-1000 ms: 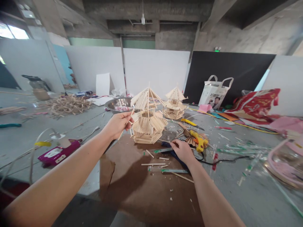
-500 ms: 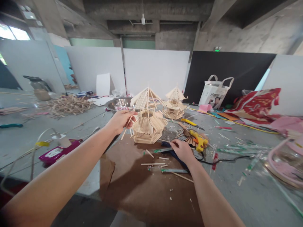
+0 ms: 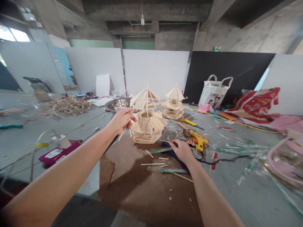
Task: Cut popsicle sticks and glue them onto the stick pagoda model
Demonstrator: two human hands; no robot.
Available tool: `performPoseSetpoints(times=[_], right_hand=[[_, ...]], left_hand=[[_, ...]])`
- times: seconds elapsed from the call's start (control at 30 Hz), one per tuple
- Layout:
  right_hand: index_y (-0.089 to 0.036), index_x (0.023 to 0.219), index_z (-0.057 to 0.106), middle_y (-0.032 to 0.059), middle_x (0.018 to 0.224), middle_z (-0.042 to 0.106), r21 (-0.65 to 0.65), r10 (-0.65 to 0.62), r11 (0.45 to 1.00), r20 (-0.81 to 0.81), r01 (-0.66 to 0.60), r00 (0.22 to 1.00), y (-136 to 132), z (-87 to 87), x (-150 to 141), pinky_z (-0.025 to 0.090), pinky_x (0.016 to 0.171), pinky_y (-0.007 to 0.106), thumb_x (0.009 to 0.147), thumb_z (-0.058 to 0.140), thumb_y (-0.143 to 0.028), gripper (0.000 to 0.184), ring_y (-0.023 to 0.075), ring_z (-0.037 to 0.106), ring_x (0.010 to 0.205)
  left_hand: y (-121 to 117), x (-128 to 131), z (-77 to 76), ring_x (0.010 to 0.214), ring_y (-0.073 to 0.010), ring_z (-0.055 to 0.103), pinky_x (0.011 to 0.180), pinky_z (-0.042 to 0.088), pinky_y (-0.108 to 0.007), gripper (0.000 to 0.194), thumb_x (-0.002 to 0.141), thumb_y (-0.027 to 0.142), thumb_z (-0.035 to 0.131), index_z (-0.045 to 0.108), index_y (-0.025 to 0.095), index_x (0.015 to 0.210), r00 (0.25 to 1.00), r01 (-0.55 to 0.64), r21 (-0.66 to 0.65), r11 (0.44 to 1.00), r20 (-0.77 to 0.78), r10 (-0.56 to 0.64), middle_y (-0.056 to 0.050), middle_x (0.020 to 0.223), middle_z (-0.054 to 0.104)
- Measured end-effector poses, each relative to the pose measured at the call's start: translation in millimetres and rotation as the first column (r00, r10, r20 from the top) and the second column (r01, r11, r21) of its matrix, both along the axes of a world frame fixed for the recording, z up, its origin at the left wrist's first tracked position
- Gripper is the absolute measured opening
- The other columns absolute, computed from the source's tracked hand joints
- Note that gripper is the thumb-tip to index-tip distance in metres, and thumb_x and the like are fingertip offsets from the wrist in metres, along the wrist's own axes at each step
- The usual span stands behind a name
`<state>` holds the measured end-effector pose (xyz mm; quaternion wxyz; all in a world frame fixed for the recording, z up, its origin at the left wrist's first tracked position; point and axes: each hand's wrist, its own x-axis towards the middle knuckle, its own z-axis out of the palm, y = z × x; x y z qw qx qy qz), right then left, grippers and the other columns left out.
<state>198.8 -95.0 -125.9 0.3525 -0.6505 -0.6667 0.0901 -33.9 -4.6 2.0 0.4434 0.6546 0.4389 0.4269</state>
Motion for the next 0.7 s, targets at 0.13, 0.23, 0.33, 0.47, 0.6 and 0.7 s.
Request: performPoseSetpoints(times=[0.13,0.23,0.33,0.47,0.6,0.7], right_hand=[[-0.019,0.074,0.057,0.0027,0.068,0.063,-0.013,-0.003,1.000,-0.005,0.003,1.000,-1.1,0.4,-0.1,0.039,0.059,0.025,0.074,0.039,-0.039,0.027,0.0158,0.057,0.064],[-0.020,0.075,0.057,0.0028,0.069,0.063,-0.014,-0.001,1.000,-0.001,0.001,1.000,-1.9,1.1,-0.7,0.039,0.060,0.025,0.074,0.038,-0.039,0.027,0.0161,0.057,0.064],[-0.020,0.075,0.057,0.0031,0.069,0.063,-0.013,0.001,1.000,0.002,-0.001,1.000,-2.0,2.0,-1.2,0.040,0.060,0.026,0.074,0.038,-0.039,0.028,0.0166,0.057,0.065],[-0.020,0.075,0.057,0.0031,0.070,0.063,-0.008,0.003,1.000,0.006,-0.003,1.000,-1.3,1.6,-1.0,0.040,0.061,0.026,0.074,0.038,-0.039,0.028,0.0167,0.057,0.066],[-0.020,0.075,0.057,0.0028,0.069,0.063,-0.007,-0.001,1.000,0.011,0.001,1.000,-0.6,0.1,-0.2,0.039,0.061,0.025,0.074,0.038,-0.040,0.028,0.0165,0.057,0.066],[-0.020,0.075,0.057,0.0029,0.068,0.063,-0.007,0.002,1.000,0.014,-0.002,1.000,-0.3,-0.4,0.1,0.039,0.060,0.026,0.074,0.038,-0.040,0.028,0.0166,0.057,0.066]], left_hand=[[0.4,-0.7,2.1,0.022,-0.0013,0.030,0.026,0.016,-0.015,0.019,0.078,0.025,0.039,0.048,0.015,0.092,0.999,0.014,-0.025,1.000,0.050,-0.013,0.005,0.050,0.047],[-0.6,-1.6,5.0,0.021,-0.0011,0.025,0.027,0.011,-0.016,0.017,0.078,0.025,0.038,0.047,0.015,0.089,0.996,0.046,-0.053,0.998,0.080,-0.042,0.006,0.044,0.044],[-1.1,-1.9,6.5,0.021,-0.0010,0.023,0.028,0.010,-0.015,0.017,0.078,0.027,0.039,0.048,0.015,0.086,0.994,0.059,-0.074,0.995,0.092,-0.052,0.006,0.041,0.043],[-0.1,-0.8,5.4,0.021,-0.0012,0.023,0.028,0.010,-0.016,0.018,0.077,0.030,0.040,0.048,0.016,0.086,0.996,0.047,-0.068,0.997,0.077,-0.041,0.006,0.040,0.043],[1.2,1.3,3.7,0.020,-0.0025,0.024,0.028,0.011,-0.017,0.020,0.078,0.030,0.037,0.049,0.015,0.083,0.999,0.022,-0.046,0.999,0.028,-0.021,0.006,0.039,0.043],[2.4,2.8,2.9,0.019,-0.0032,0.023,0.028,0.011,-0.018,0.022,0.078,0.031,0.035,0.050,0.014,0.082,1.000,-0.006,-0.035,0.999,-0.003,0.006,0.005,0.036,0.042]])
